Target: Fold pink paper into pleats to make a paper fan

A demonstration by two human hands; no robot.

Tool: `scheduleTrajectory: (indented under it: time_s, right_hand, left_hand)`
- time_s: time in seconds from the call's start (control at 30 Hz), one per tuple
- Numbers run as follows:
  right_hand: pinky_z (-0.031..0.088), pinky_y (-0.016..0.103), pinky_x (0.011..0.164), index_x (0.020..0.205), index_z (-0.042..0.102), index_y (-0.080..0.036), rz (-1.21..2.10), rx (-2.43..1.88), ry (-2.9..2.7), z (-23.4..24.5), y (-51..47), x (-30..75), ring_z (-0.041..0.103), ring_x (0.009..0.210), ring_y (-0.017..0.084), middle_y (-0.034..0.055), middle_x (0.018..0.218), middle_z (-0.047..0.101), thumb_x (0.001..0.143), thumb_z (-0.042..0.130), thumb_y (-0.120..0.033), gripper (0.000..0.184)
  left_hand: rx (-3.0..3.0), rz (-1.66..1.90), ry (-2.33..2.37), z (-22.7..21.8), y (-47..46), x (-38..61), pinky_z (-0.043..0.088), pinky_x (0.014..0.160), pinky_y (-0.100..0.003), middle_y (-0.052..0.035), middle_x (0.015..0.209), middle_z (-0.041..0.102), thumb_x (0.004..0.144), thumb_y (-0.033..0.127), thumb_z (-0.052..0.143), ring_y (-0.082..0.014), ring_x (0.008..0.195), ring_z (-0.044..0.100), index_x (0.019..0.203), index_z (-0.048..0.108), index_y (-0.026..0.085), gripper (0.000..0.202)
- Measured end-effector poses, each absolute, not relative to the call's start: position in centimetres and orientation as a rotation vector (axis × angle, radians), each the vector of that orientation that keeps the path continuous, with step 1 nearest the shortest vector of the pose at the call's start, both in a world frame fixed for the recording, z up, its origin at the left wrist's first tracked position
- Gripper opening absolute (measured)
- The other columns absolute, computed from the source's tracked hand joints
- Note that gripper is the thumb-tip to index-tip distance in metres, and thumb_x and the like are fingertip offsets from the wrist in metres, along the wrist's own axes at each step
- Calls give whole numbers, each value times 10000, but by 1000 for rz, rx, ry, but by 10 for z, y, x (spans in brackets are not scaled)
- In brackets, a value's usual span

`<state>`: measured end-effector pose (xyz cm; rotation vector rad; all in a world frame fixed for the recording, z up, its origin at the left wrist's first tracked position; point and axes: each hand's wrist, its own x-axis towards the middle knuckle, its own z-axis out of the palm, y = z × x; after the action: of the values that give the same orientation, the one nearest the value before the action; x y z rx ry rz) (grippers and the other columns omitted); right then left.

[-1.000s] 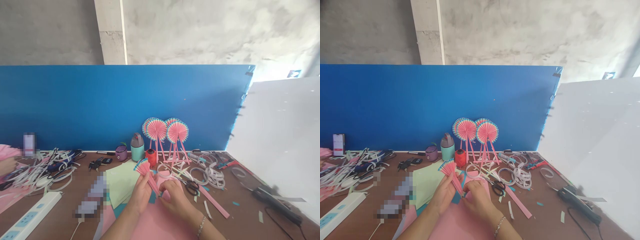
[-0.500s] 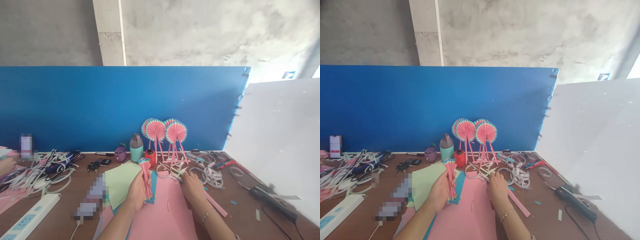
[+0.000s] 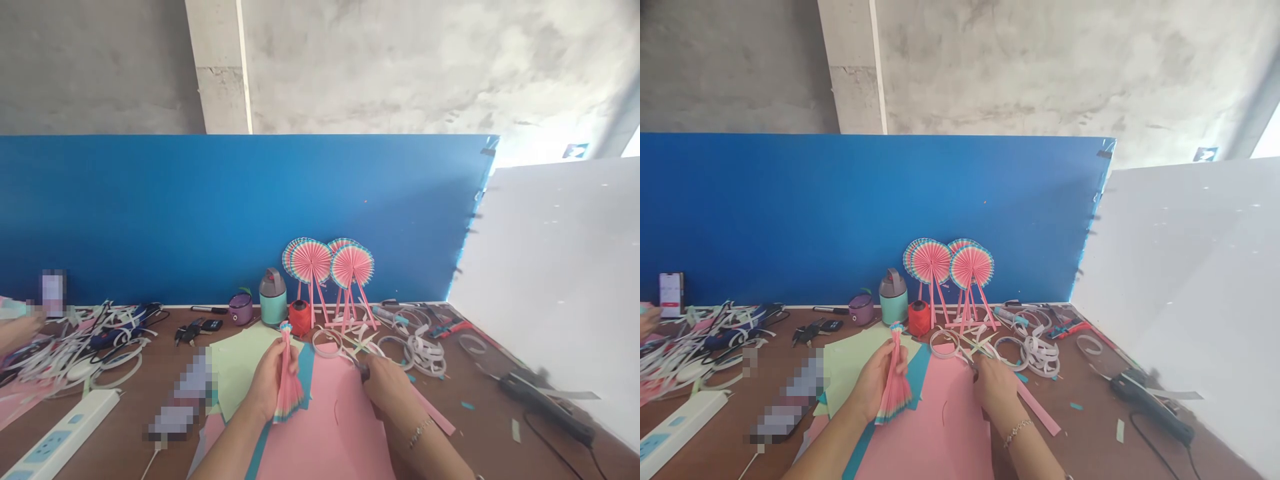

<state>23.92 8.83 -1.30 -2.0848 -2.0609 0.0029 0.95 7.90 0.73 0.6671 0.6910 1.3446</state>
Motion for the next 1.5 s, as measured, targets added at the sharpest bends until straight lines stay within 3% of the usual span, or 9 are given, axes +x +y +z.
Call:
scheduleTrajectory:
  time_s: [0.17,0.3,0.47,0.6,0.77,0.93,1.07,1.33,1.5]
  right_hand:
    - [314,230,506,835,604,-188,570,-1816,-1804,-12,98,235,571,603,167,-2,613,590,628,522,-95,241]
    - [362,227,523,1006,569,-156,1041,-1631,-1557,-11,103,235,540,554,141,-41,569,536,653,551,-158,354]
    - [293,234,503,635,576,-184,520,-1829,-1829,-7,98,240,538,591,160,5,602,548,652,572,-204,27]
    - [300,239,497,660,606,-192,257,-1982,-1870,-4,90,239,586,625,191,52,671,625,655,546,-189,61]
    - [366,208,460,654,639,-198,1152,-1828,-1962,5,87,249,534,407,125,-33,384,516,662,562,-222,81]
    - [350,199,445,756,667,-155,1803,-1237,-1886,13,89,270,517,427,87,-10,566,603,635,685,-368,245]
    - [378,219,527,931,606,-153,1619,-1027,-1595,9,91,255,574,568,116,19,681,650,653,707,-383,375]
    - [358,211,575,928,553,-205,1248,-1003,-1772,3,79,208,437,626,93,-65,679,471,618,699,-205,342]
    - [380,227,628,957,583,-215,1077,-1060,-1882,15,69,208,449,698,117,-45,747,505,601,717,-189,381]
  left_hand:
    - [700,1296,676,8,82,6,268,429,-190,101,457,328,801,454,576,-54,386,281,709,468,196,295]
    - [767,1347,688,6,84,4,239,422,-174,118,455,331,788,515,602,-43,377,274,752,441,209,348]
    - [771,1363,750,7,81,3,367,506,-181,57,597,582,737,434,693,-74,498,501,812,470,220,318]
    - [781,1341,752,8,80,1,397,532,-182,9,731,651,740,391,700,-69,552,543,761,483,192,295]
    - [828,1302,704,8,82,-1,242,395,-161,93,506,463,727,419,701,-21,374,316,708,439,191,348]
    - [824,1265,730,7,84,-1,204,382,-154,108,494,429,705,471,695,-16,362,287,739,421,202,385]
    - [868,1214,756,9,81,1,185,380,-163,107,465,433,738,447,676,-23,348,264,742,418,212,349]
    - [1095,1090,866,24,69,8,155,388,-175,84,423,485,722,493,669,-37,347,263,881,522,210,356]
    - [1235,1046,928,26,66,10,169,376,-184,73,413,490,722,545,633,-56,342,286,884,544,217,377]
